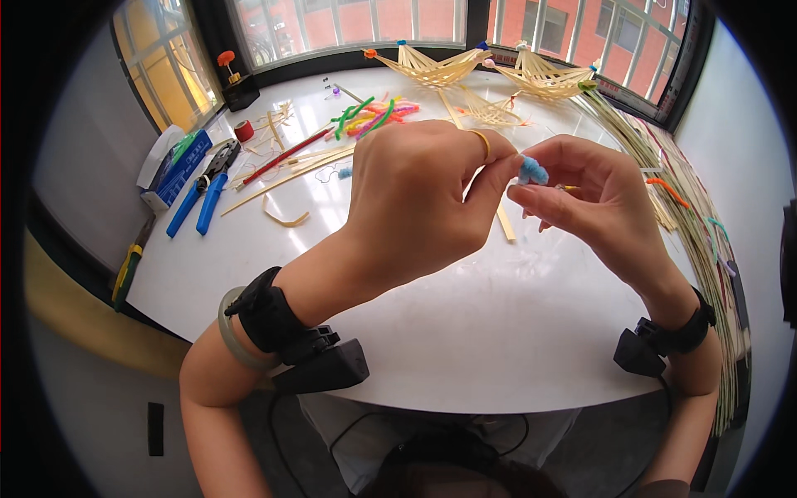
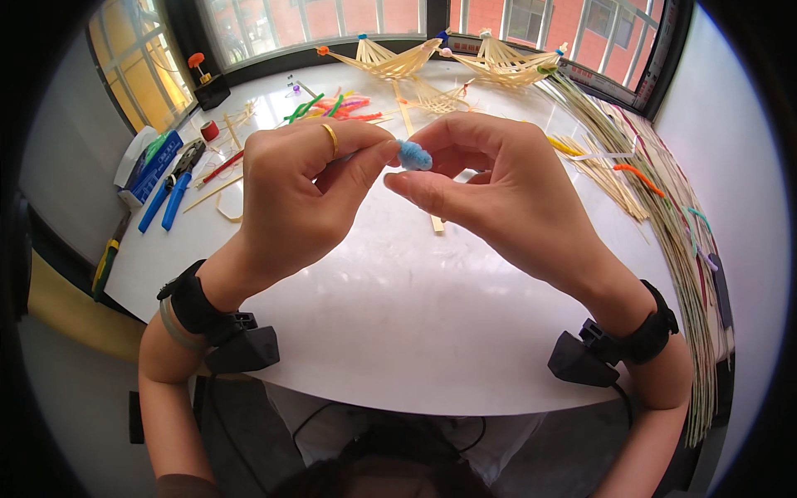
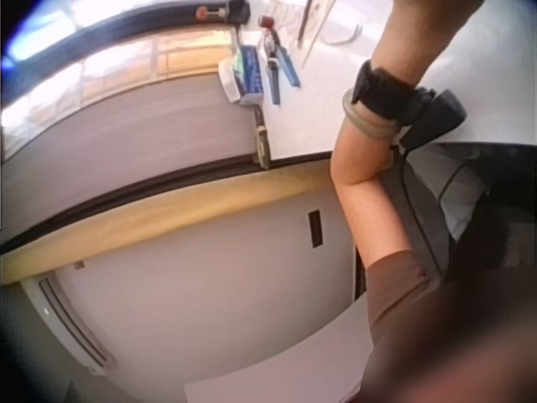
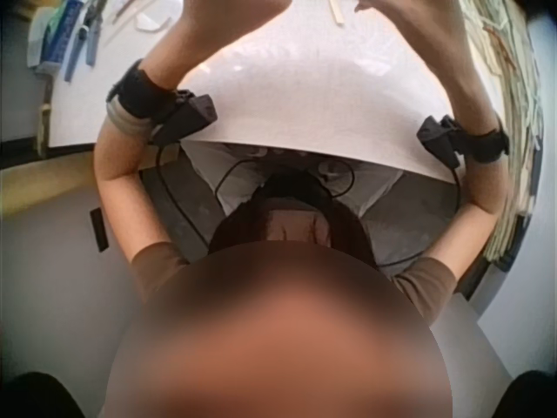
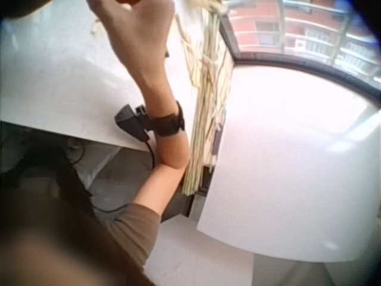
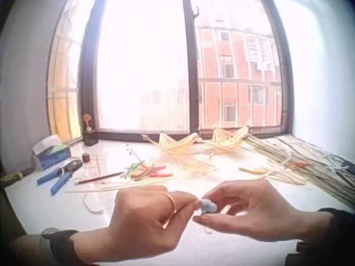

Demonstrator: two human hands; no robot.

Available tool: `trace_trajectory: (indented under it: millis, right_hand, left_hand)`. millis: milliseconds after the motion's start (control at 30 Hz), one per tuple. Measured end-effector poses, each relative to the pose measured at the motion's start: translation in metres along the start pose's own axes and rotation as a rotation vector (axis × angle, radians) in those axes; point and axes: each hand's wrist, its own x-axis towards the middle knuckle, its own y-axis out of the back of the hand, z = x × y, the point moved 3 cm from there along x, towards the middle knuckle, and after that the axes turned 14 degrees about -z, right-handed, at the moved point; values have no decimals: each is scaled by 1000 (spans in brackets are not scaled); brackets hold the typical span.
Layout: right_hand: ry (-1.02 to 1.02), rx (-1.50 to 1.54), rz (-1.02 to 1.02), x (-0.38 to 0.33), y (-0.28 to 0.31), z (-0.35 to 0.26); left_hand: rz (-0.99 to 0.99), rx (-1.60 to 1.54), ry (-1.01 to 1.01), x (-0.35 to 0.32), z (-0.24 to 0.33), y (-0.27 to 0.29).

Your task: Weaving and assembling thin bamboo strips to create small decorative boats.

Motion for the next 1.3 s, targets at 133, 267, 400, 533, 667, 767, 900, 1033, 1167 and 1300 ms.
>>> trace_trajectory:
  millis: [133,267,400,533,667,767,900,1033,1167,1300]
  right_hand:
    - [-218,421,-155,0,1,10]
    - [-219,1044,-402,1,6,31]
    - [-82,108,55,3,17,14]
    - [414,-765,162,0,3,-13]
    - [515,-1027,72,-6,5,-8]
    - [609,-1131,98,-4,-1,-9]
    - [560,-1228,52,-5,-3,-3]
    - [515,-1152,1,-5,-4,-7]
    - [365,-868,35,-2,2,-3]
    - [-303,460,-211,4,8,24]
  left_hand:
    - [41,95,-129,-2,-4,-3]
    - [31,90,-99,-4,-7,-6]
    - [-86,-17,118,-4,-10,-4]
    - [-120,-65,156,-1,-7,-3]
    - [-156,-163,155,-1,-7,-5]
    - [-156,-170,154,-2,-10,-8]
    - [-233,-220,221,-1,-5,-7]
    - [-170,-140,172,-3,-6,-5]
    - [-138,-81,-29,-1,-3,-7]
    - [-71,-113,-157,-2,-1,-5]
